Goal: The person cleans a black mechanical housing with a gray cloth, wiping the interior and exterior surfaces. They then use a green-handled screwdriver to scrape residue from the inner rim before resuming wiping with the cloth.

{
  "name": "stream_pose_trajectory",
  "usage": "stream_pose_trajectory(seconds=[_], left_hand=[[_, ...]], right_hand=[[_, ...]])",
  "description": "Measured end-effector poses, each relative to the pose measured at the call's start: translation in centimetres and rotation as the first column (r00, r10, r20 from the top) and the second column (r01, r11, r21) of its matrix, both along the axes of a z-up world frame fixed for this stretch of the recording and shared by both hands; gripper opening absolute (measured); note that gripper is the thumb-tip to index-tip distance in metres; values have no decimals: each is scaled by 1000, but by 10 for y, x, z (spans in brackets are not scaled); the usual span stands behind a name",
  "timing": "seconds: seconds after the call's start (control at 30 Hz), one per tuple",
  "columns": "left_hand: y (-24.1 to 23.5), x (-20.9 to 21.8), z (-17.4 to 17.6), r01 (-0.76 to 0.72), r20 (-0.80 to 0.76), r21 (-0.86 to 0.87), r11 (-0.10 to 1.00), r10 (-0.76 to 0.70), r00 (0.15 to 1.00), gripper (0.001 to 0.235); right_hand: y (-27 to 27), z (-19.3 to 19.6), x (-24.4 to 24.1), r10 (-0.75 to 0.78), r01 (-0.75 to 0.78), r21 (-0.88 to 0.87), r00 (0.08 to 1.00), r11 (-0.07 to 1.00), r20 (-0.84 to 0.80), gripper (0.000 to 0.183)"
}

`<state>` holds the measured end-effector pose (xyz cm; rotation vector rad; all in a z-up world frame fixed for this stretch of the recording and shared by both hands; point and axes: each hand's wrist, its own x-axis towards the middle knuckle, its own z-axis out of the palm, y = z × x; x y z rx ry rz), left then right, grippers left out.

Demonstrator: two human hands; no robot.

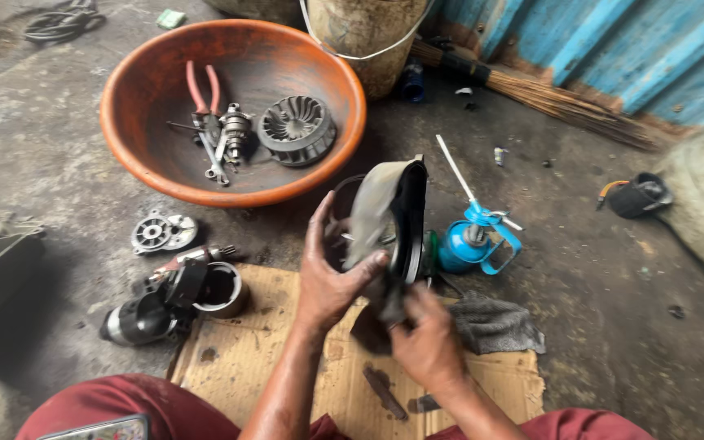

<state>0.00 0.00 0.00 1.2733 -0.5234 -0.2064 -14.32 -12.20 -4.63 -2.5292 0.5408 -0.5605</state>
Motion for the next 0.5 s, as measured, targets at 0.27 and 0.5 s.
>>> stream_pose_trajectory(seconds=[0.27,0.5], left_hand=[[-9,1,-21,58,-221,-19,998,-60,973,58],[8,22,-29,-68,-225,52,996,78,971,44]], right_hand=[[-2,-16,6,215,-218,495,975,841,65,21],[-53,-22,5,-490,-16,977,864,212,121,18]])
